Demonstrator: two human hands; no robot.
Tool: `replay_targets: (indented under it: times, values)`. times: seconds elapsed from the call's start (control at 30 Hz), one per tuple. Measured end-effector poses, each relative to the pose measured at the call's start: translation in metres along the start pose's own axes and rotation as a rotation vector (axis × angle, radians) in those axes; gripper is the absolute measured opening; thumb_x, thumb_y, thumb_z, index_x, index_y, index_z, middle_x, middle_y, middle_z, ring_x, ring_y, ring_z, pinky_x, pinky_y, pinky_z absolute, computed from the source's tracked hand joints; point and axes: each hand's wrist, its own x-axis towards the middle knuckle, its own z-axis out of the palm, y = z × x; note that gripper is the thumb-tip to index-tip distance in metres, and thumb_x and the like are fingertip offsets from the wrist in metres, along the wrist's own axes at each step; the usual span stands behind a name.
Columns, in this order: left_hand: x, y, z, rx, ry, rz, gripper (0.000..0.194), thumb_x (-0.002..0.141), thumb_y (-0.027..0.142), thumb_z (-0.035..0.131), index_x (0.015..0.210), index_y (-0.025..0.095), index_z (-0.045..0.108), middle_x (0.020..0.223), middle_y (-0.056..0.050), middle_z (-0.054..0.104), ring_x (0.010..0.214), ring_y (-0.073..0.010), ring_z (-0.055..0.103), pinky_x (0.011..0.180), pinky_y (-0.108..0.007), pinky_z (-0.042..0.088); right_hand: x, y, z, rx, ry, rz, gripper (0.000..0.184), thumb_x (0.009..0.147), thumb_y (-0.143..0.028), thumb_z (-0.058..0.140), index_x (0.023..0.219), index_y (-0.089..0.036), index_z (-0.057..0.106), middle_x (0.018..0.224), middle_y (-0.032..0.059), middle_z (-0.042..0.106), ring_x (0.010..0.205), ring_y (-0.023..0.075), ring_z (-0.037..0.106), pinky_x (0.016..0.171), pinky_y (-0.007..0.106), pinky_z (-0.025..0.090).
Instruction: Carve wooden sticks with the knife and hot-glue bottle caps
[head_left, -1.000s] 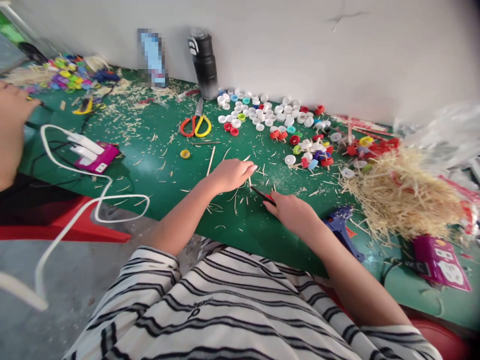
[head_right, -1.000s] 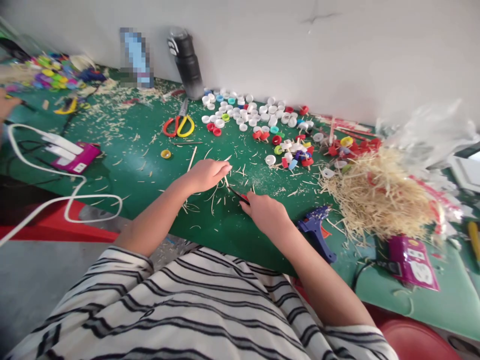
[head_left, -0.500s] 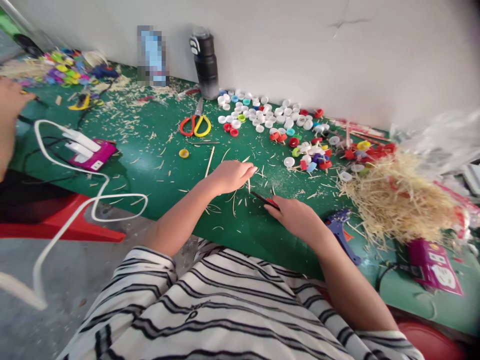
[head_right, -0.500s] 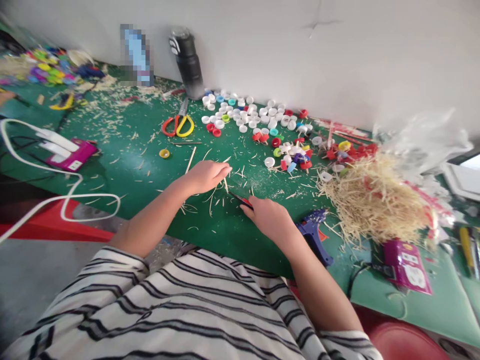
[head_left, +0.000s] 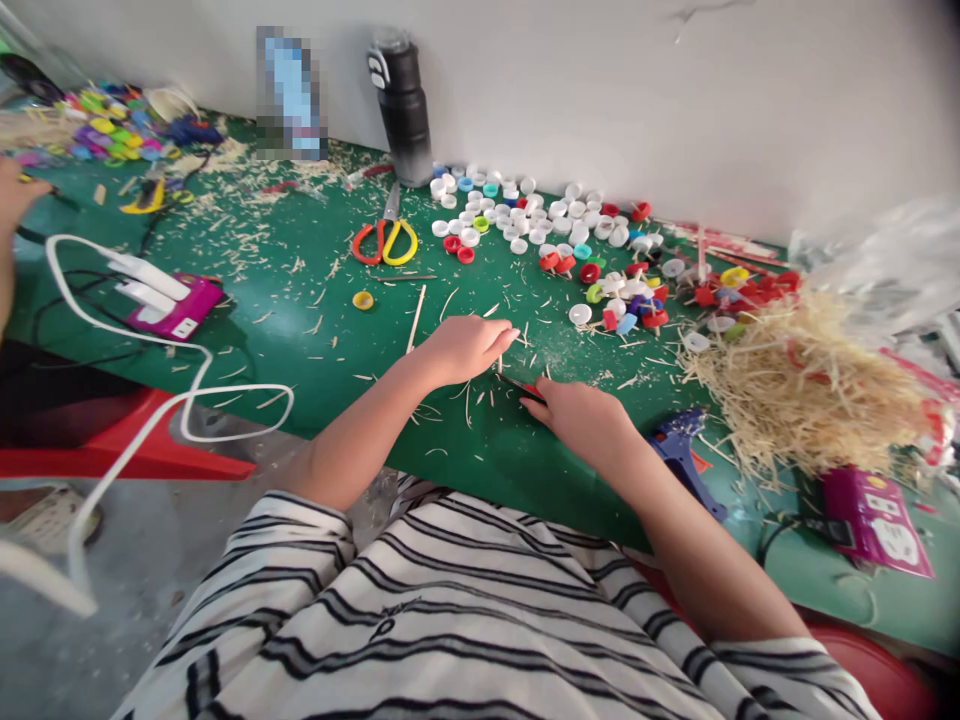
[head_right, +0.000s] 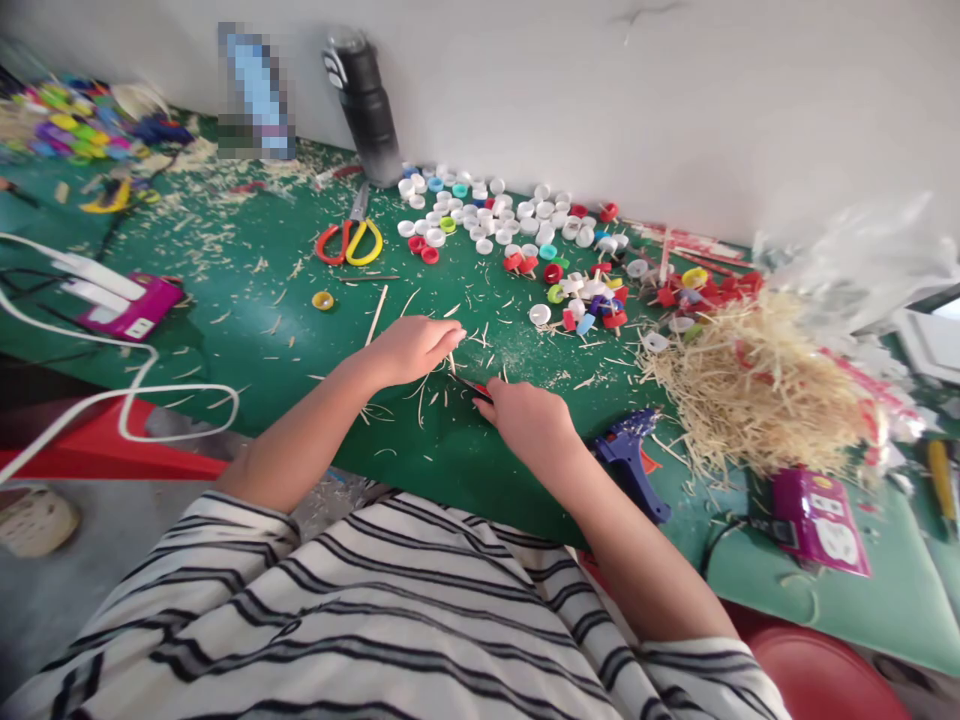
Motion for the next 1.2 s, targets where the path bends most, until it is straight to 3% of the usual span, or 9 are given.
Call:
replay_targets:
  times: [0.13, 0.33, 0.5, 0.7, 1.2]
  values:
    - [-0.001, -0.003, -0.001, -0.026, -0.009, -0.041, 0.040, 0.104, 0.043, 0.026, 0.079, 0.021, 0.049, 0.062, -0.003, 0.054, 0.052, -0.0142, 0.040, 0.056, -0.032, 0.025, -0.005, 0.005, 0.003, 0.003, 0.027, -0.001, 0.042, 0.104, -0.054, 0.035, 0.107, -0.022, 0.061, 0.080, 0.0069, 0.071, 0.072, 0.0234, 0.069, 0.053, 0.026, 0.031]
    - [-0.003, 0.001, -0.003, -0.024, -0.051, -0.030, 0.038, 0.104, 0.044, 0.026, 0.081, 0.022, 0.047, 0.058, 0.000, 0.048, 0.049, -0.0136, 0.036, 0.056, -0.033, 0.023, -0.004, 0.020, 0.000, 0.131, 0.084, -0.086, 0.039, 0.102, -0.056, 0.039, 0.093, -0.024, 0.061, 0.078, 0.0016, 0.070, 0.068, 0.0185, 0.064, 0.053, 0.026, 0.027]
    - [-0.003, 0.005, -0.006, 0.007, -0.054, -0.021, 0.038, 0.104, 0.041, 0.026, 0.085, 0.020, 0.051, 0.061, -0.002, 0.052, 0.050, -0.0139, 0.035, 0.056, -0.033, 0.023, 0.005, 0.014, -0.001, 0.047, 0.162, -0.022, 0.042, 0.101, -0.059, 0.038, 0.101, -0.025, 0.063, 0.076, 0.0024, 0.070, 0.066, 0.0197, 0.063, 0.053, 0.027, 0.026]
    - [-0.002, 0.004, -0.006, 0.013, -0.057, -0.060, 0.040, 0.104, 0.042, 0.024, 0.089, 0.020, 0.054, 0.063, -0.003, 0.054, 0.051, -0.0148, 0.039, 0.057, -0.033, 0.024, 0.007, 0.000, 0.001, 0.018, 0.118, 0.022, 0.041, 0.103, -0.056, 0.036, 0.113, -0.025, 0.061, 0.083, 0.0047, 0.073, 0.071, 0.0213, 0.067, 0.056, 0.026, 0.032]
    - [-0.003, -0.001, -0.004, 0.022, -0.052, -0.043, 0.037, 0.103, 0.041, 0.024, 0.086, 0.021, 0.051, 0.062, -0.002, 0.050, 0.052, -0.0156, 0.037, 0.057, -0.033, 0.023, -0.004, 0.008, -0.001, -0.061, 0.029, 0.008, 0.041, 0.103, -0.054, 0.036, 0.113, -0.024, 0.061, 0.083, 0.0079, 0.073, 0.076, 0.0242, 0.071, 0.056, 0.026, 0.036]
